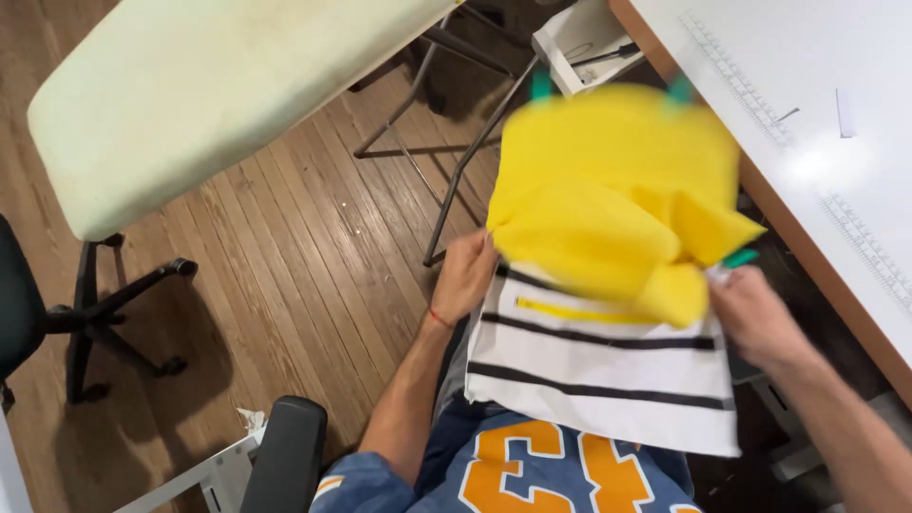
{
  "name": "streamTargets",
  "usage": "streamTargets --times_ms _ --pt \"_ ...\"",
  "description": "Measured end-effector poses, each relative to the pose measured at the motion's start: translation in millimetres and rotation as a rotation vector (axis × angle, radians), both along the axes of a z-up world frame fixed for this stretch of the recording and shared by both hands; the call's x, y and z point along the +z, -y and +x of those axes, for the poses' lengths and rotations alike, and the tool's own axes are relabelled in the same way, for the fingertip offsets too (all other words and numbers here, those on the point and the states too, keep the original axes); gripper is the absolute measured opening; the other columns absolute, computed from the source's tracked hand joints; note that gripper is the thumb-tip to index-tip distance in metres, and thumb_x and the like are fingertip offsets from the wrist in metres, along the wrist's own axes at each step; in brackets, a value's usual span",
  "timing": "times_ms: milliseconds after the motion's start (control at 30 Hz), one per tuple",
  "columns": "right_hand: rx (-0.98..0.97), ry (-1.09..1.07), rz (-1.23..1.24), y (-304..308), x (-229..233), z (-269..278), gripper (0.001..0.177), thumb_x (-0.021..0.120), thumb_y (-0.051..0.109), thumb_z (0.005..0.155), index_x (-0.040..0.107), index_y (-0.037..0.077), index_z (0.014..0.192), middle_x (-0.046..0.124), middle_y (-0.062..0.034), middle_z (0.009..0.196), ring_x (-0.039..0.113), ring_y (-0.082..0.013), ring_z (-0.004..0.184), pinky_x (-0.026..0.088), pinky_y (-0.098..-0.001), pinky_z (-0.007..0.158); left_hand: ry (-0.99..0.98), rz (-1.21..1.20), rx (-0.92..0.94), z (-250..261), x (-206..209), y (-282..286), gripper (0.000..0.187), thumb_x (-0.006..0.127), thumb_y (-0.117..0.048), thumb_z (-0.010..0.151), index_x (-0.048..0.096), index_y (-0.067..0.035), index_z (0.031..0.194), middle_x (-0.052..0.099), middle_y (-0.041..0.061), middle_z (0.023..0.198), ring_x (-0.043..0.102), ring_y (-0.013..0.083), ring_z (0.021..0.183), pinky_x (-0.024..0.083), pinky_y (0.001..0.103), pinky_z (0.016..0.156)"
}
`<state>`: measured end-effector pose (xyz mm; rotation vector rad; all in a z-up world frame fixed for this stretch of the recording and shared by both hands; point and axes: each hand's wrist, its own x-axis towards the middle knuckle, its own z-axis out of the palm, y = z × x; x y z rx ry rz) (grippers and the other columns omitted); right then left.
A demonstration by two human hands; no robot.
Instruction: Sewing a striped fabric pouch using an industrial sewing machine
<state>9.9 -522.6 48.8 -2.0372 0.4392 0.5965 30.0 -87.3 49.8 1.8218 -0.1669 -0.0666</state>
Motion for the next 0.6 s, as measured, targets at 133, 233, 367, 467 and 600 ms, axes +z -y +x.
streamTargets --times_ms 133,233,367,467,600 --pt "0.109 -0.198 -0.041 -8 -45 -43 0.041 0.074 0.035 0.116 0.095 0.002 0.103 0.093 -0.0090 0.099 0.077 -0.0199 0.091 0.052 -0.0366 0.087 -0.477 0.264 0.030 -51 -43 2 0.072 0.042 -0.057 0.121 0.059 -0.004 0.075 0.076 0.009 0.083 0.069 0.0159 0.082 0.048 0.043 0.075" --pt "0.246 -0.283 -0.180 -11 -24 -47 0.061 0.065 0.042 0.114 0.074 -0.005 0.075 0.080 -0.0204 0.061 0.069 -0.0269 0.045 0.051 -0.0369 0.046 -0.442 0.584 0.040 -74 -58 -3 0.080 0.039 -0.068 0.118 0.071 -0.007 0.078 0.082 0.019 0.081 0.081 0.0399 0.078 0.054 0.055 0.073" --pt "0.359 -0.135 -0.434 -43 62 -45 0.064 0.063 0.056 0.119 0.076 0.007 0.079 0.070 -0.0063 0.066 0.053 -0.0185 0.057 0.048 -0.0377 0.058 0.360 0.558 0.137 -76 -18 1 0.037 0.071 -0.045 0.116 0.070 -0.015 0.095 0.072 0.002 0.090 0.068 0.0185 0.082 0.054 0.039 0.074" --pt "0.559 -0.105 -0.317 -71 66 -42 0.030 0.068 0.047 0.114 0.078 0.020 0.122 0.078 -0.0006 0.112 0.069 -0.0196 0.093 0.054 -0.0383 0.085 0.492 0.640 -0.190 -60 -17 26 0.029 0.067 -0.036 0.119 0.078 -0.010 0.122 0.081 0.008 0.118 0.075 0.0239 0.107 0.062 0.042 0.099" --pt "0.997 0.907 -0.776 -65 -38 -38 0.055 0.063 0.034 0.116 0.063 0.002 0.161 0.068 -0.0220 0.157 0.065 -0.0388 0.152 0.054 -0.0490 0.127 0.528 0.849 -0.256 -38 -62 39 0.073 0.049 -0.069 0.118 0.070 -0.006 0.147 0.066 0.014 0.147 0.063 0.0318 0.141 0.049 0.048 0.122"
